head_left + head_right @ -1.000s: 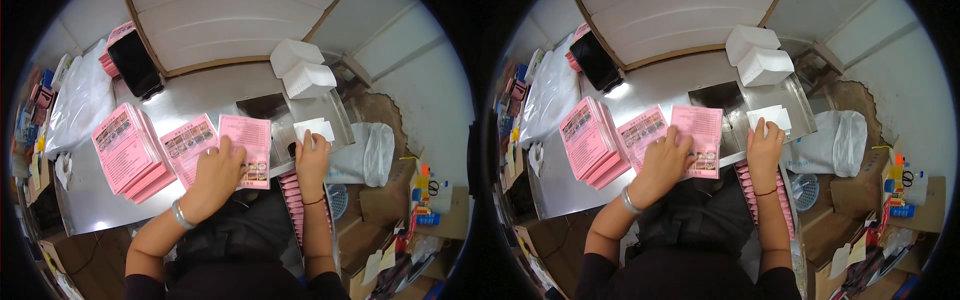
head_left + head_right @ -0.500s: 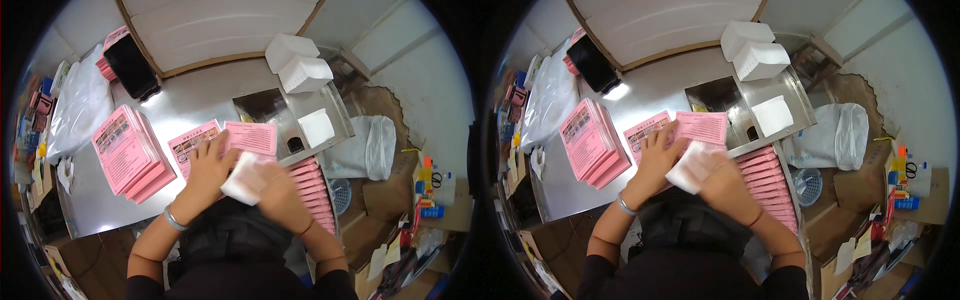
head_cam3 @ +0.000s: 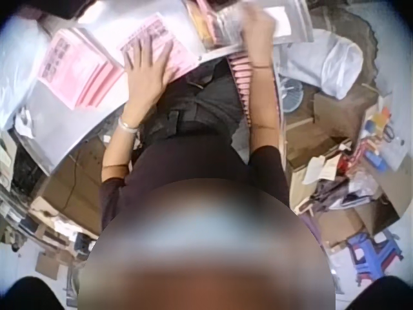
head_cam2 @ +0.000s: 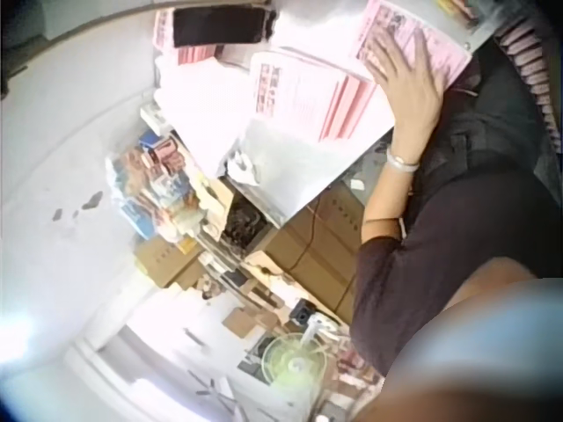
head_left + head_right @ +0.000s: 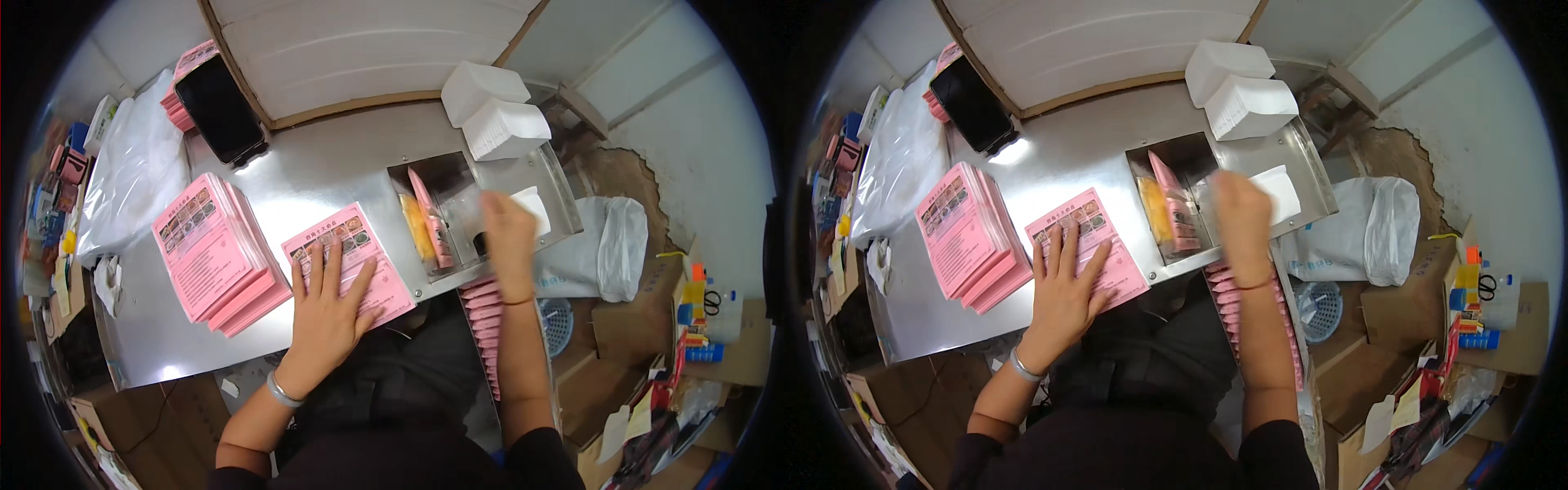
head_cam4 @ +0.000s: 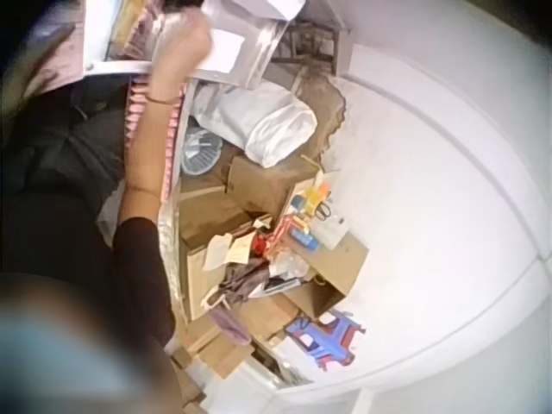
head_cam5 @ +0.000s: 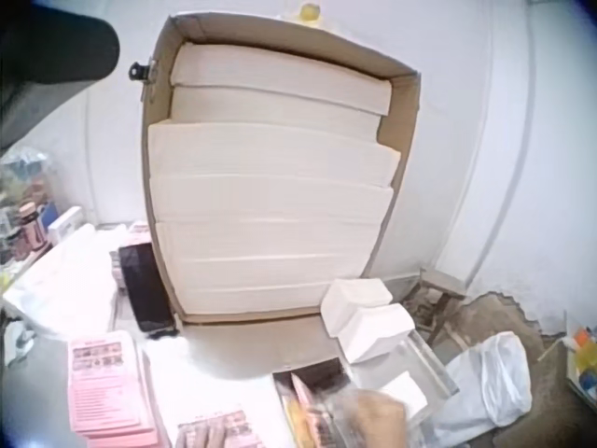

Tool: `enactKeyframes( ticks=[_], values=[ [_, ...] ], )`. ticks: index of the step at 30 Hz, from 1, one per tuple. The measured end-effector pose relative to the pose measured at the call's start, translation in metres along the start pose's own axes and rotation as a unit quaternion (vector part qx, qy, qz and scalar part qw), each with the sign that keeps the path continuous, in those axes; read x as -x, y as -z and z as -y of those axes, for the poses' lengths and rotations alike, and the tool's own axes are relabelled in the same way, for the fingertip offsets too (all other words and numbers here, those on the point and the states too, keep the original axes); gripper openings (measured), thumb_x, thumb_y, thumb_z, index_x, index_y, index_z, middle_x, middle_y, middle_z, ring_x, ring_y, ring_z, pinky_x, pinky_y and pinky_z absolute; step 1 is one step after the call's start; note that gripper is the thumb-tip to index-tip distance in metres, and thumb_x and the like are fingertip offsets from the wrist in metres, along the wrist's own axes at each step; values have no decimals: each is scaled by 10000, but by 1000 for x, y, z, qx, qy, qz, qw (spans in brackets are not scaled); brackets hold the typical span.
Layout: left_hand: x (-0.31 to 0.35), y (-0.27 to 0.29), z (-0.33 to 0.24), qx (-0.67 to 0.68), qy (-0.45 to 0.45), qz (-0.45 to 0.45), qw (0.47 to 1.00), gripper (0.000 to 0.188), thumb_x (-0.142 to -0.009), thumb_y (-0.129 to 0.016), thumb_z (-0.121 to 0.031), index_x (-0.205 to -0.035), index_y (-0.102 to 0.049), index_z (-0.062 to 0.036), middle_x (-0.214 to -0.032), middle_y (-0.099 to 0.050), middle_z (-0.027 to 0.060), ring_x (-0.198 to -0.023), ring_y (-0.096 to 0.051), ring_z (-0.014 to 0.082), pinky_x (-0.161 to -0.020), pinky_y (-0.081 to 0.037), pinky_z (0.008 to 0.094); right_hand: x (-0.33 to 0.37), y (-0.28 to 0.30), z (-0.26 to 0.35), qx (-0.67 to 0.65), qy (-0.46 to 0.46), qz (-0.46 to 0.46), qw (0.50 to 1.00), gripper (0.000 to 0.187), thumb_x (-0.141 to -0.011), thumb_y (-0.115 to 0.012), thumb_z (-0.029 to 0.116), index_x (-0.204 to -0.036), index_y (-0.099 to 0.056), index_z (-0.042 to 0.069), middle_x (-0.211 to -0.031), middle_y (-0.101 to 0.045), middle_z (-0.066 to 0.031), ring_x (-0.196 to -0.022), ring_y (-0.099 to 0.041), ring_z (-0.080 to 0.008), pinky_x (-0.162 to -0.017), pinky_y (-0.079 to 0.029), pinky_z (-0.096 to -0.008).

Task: Sorting and pairing pink instructional pamphlets with white pads for packaging.

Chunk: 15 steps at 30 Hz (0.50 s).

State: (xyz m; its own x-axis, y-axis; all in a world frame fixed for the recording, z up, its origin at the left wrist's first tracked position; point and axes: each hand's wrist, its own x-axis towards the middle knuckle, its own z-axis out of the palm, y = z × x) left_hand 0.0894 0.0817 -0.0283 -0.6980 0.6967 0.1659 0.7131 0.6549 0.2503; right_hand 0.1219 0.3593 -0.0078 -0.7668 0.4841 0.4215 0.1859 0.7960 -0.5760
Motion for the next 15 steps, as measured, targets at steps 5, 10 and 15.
enactKeyframes(
  ticks=[5,10,15],
  values=[
    [-25,0,-2,53,-113,38,992,749,-819,-643,-564,-1428,-492,-155,-1565,-227,267,-1428,-226,481,-1149,-138,613,-27,53,-97,34,-55,-5,998,328,-811,-755,200,-1004,-679,-55,-864,-718,-152,-768,-688,-264,-728,-525,-366],
    [-30,8,-17,324,-19,-68,944,975,-736,-801,-341,-1521,-287,-77,-1510,-316,262,-1398,-271,489,-1149,-178,569,23,15,-15,-271,-137,115,946,373,-783,-801,143,-1051,-585,-1,-931,-676,-71,-811,-642,-153,-702,-534,-321],
    [-25,-22,-36,585,107,-146,791,842,-715,-495,122,-1504,-212,41,-1187,-519,169,-1120,-524,262,-1038,-405,392,82,-24,60,-390,-33,38,919,361,-721,-826,28,-977,-571,21,-945,-572,-82,-904,-571,-182,-812,-461,-280]
  ],
)
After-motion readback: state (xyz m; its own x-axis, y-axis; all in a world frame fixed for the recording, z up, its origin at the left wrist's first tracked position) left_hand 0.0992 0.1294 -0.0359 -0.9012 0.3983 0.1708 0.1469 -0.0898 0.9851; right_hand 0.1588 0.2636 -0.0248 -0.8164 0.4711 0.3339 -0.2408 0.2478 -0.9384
